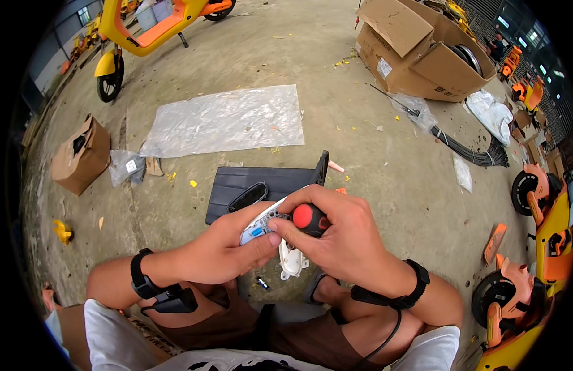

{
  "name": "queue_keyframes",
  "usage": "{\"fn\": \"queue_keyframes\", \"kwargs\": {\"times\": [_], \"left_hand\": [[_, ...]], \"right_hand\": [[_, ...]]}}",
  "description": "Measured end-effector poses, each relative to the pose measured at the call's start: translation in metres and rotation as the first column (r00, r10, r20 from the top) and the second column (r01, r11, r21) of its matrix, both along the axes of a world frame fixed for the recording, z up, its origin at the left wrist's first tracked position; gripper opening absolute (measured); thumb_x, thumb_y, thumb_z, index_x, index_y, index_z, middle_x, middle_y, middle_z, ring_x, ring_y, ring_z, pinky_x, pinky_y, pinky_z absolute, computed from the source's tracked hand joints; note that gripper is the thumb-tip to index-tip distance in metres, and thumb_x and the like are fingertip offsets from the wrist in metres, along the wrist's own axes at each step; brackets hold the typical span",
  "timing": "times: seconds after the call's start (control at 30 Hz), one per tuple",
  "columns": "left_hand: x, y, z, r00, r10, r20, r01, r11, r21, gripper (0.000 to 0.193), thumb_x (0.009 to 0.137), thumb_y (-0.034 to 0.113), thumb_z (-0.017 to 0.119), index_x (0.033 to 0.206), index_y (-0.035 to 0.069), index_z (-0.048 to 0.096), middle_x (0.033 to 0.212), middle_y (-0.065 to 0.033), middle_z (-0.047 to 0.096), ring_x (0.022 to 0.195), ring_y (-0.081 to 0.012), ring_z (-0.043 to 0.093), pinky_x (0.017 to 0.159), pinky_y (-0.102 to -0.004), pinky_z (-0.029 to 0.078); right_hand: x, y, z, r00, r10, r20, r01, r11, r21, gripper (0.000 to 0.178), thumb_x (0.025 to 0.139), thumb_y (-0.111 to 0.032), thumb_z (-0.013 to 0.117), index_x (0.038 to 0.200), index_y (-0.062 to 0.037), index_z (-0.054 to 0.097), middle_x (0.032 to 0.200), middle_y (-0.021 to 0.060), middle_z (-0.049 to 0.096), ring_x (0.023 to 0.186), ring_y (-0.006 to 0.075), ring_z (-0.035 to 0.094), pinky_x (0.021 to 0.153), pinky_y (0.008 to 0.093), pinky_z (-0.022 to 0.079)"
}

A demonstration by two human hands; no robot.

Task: The person uses a screwdriver to remove screws from a scooter light assembly, separates the plastic casing and circuit board, and then reassembles the unit.

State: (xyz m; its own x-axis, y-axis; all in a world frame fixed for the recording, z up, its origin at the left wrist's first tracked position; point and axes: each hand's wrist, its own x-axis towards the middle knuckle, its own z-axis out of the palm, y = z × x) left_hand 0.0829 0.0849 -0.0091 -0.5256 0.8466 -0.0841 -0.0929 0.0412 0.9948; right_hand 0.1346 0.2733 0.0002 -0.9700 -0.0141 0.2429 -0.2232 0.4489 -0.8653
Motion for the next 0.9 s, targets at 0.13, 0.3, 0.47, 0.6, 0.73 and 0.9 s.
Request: {"fn": "queue_keyframes", "kwargs": {"times": [0.13,0.3,0.47,0.6,0.73,0.9], "left_hand": [[-0.003,-0.002,-0.002,0.979,-0.003,0.205,-0.001,1.000,0.020,0.028,0.102,0.015,0.046,0.128,0.005,0.044,0.070,0.0016,0.049,0.055,-0.0044,0.043,0.048,-0.0214,0.036],[-0.011,-0.005,-0.006,0.940,0.065,0.335,-0.058,0.998,-0.031,0.019,0.101,0.015,0.046,0.117,0.005,0.048,0.068,0.0005,0.049,0.051,-0.0050,0.042,0.047,-0.0219,0.036],[-0.017,-0.007,-0.005,0.923,0.103,0.372,-0.061,0.991,-0.123,0.015,0.101,0.015,0.047,0.112,0.005,0.049,0.065,0.0005,0.048,0.050,-0.0060,0.041,0.046,-0.0235,0.036],[-0.017,-0.008,-0.005,0.925,0.133,0.356,-0.078,0.983,-0.166,0.014,0.101,0.014,0.047,0.111,0.005,0.050,0.065,0.0003,0.049,0.050,-0.0061,0.041,0.046,-0.0236,0.035],[-0.018,-0.009,-0.007,0.936,0.123,0.330,-0.064,0.981,-0.184,0.014,0.100,0.014,0.047,0.111,0.006,0.051,0.066,0.0001,0.049,0.050,-0.0061,0.041,0.046,-0.0235,0.035],[-0.016,-0.009,-0.003,0.938,0.124,0.324,-0.064,0.980,-0.190,0.018,0.101,0.014,0.047,0.116,0.006,0.052,0.066,0.0007,0.049,0.050,-0.0058,0.042,0.045,-0.0232,0.036]], "right_hand": [[0.004,-0.001,0.008,0.998,-0.052,-0.041,0.053,0.999,0.010,0.024,0.077,-0.014,0.078,0.095,-0.0039,0.067,0.074,0.0049,0.065,0.062,0.0089,0.059,0.054,0.0243,0.047],[0.012,0.022,0.029,0.957,-0.092,-0.274,-0.001,0.947,-0.320,0.060,0.081,-0.033,0.064,0.129,-0.0016,0.045,0.094,0.0074,0.054,0.080,0.0135,0.051,0.069,0.0261,0.043],[0.017,0.027,0.046,0.751,-0.285,-0.595,0.113,0.944,-0.309,0.058,0.094,-0.030,0.051,0.139,0.0008,0.033,0.122,0.0222,0.048,0.107,0.0318,0.054,0.094,0.0386,0.044],[0.023,0.023,0.042,0.749,-0.308,-0.587,0.128,0.936,-0.328,0.064,0.096,-0.043,0.050,0.141,-0.0013,0.029,0.130,0.0235,0.047,0.116,0.0378,0.054,0.096,0.0430,0.046],[0.022,0.019,0.033,0.769,-0.241,-0.592,0.070,0.952,-0.297,0.073,0.092,-0.051,0.056,0.141,-0.0047,0.028,0.127,0.0203,0.050,0.111,0.0370,0.058,0.095,0.0441,0.049],[0.018,0.020,0.028,0.766,-0.096,-0.636,-0.099,0.960,-0.263,0.073,0.092,-0.052,0.055,0.141,-0.0054,0.028,0.124,0.0196,0.052,0.110,0.0360,0.059,0.095,0.0448,0.049]]}}
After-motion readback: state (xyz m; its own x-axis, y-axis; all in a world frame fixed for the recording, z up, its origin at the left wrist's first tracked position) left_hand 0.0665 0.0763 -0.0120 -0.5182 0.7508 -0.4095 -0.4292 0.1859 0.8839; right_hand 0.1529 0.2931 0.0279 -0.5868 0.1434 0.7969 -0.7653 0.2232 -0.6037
